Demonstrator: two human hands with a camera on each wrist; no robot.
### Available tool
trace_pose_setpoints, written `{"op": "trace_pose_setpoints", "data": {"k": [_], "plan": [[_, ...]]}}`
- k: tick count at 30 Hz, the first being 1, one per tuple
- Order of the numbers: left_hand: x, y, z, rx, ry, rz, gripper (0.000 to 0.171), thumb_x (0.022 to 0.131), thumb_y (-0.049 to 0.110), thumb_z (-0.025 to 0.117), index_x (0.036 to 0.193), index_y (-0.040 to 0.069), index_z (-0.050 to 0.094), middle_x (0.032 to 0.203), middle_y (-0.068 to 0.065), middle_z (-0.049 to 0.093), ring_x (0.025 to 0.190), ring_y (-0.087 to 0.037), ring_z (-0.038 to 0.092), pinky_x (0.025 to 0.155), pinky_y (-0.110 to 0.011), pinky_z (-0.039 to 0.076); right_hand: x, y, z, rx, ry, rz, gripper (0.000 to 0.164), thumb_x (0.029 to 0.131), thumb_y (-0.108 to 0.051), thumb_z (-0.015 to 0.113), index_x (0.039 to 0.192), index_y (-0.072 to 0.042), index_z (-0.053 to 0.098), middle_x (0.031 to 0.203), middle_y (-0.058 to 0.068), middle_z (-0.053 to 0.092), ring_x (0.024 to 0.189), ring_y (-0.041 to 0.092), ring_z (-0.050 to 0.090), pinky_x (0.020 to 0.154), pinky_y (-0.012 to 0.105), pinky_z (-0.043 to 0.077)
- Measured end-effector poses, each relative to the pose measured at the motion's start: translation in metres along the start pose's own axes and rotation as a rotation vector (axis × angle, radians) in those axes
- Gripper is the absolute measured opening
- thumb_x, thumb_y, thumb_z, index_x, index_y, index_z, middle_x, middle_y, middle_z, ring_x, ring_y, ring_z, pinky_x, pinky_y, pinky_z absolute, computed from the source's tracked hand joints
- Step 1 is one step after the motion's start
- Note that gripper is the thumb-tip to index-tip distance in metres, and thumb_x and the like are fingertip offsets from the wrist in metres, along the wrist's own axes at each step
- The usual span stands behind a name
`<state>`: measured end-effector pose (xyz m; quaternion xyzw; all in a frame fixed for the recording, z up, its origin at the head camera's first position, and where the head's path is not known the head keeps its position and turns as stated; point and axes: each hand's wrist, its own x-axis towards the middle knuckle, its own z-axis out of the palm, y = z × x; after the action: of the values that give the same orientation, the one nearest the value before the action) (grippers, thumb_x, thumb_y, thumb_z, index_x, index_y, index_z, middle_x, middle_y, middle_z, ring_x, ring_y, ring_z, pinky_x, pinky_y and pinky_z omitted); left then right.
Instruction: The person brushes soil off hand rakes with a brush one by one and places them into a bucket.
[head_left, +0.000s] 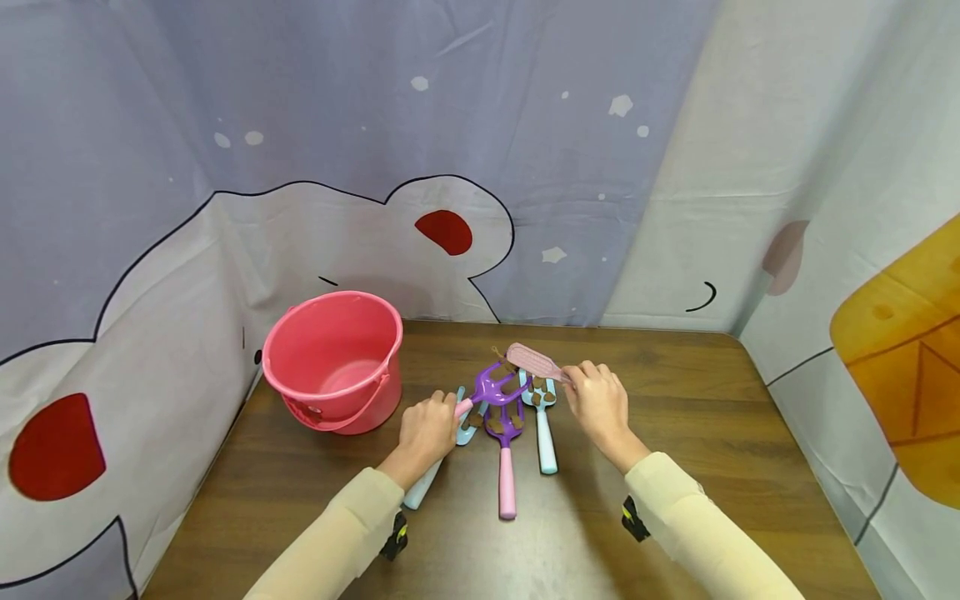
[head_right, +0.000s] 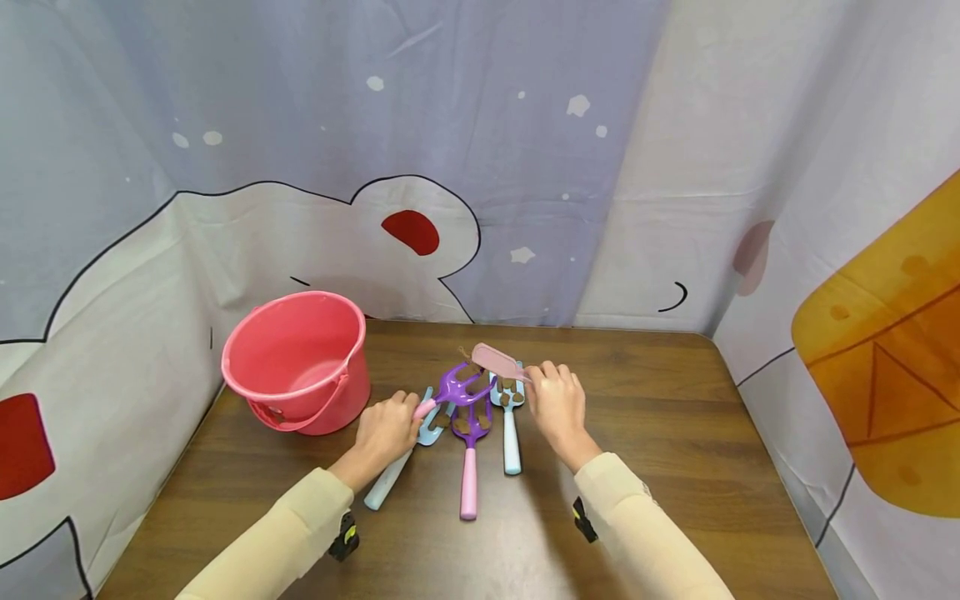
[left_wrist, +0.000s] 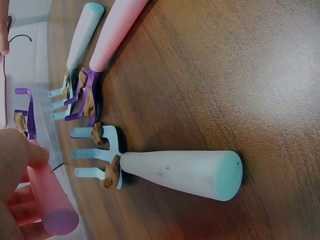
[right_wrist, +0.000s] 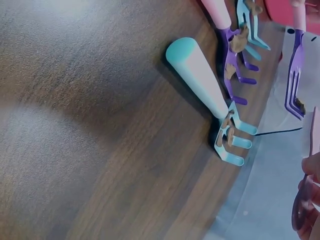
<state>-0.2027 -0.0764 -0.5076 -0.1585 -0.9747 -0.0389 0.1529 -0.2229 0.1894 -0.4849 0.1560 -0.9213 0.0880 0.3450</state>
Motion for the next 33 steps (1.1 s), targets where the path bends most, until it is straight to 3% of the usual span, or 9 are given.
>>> {"op": "trace_pose_setpoints", "data": {"k": [9,17,25,33], "plan": [[-0.001,-0.002,0.001,-0.001,-0.015,0.006,0.024,0.075,0.028,0.062,0.087,0.008,0.056,0.068,-0.004,0.049,0.054,-0.024,0.055,0.042,-0.036,0.040,-0.001,0.005,0.000,0.014,0.007,0.020,0.020,0.066,-0.012,0.072,0.085,-0.011,0.066,0.072,0.004,0.059,0.064,0.025,0.052,0.055,0.034,0.040],[0.000,-0.002,0.000,0.008,-0.013,0.010,0.025,0.075,0.028,0.063,0.088,0.008,0.056,0.067,-0.004,0.048,0.053,-0.023,0.054,0.041,-0.036,0.039,0.004,-0.008,-0.002,0.037,0.022,-0.004,0.019,0.067,-0.013,0.070,0.086,-0.012,0.066,0.074,0.003,0.059,0.065,0.024,0.052,0.055,0.034,0.041],[0.002,0.001,0.001,-0.006,-0.004,0.015,0.025,0.072,0.026,0.064,0.090,0.009,0.057,0.068,-0.003,0.048,0.054,-0.023,0.055,0.041,-0.036,0.040,0.000,-0.030,0.002,0.089,-0.079,-0.089,0.022,0.066,-0.017,0.071,0.087,-0.015,0.066,0.074,-0.001,0.057,0.064,0.018,0.051,0.056,0.030,0.043],[0.001,0.002,0.003,0.001,0.011,0.027,0.023,0.073,0.027,0.064,0.087,0.010,0.056,0.067,-0.002,0.047,0.052,-0.022,0.054,0.040,-0.035,0.039,-0.005,-0.030,0.006,0.083,-0.133,-0.065,0.019,0.069,-0.021,0.071,0.087,-0.016,0.066,0.075,0.000,0.058,0.063,0.019,0.052,0.055,0.032,0.043]]}}
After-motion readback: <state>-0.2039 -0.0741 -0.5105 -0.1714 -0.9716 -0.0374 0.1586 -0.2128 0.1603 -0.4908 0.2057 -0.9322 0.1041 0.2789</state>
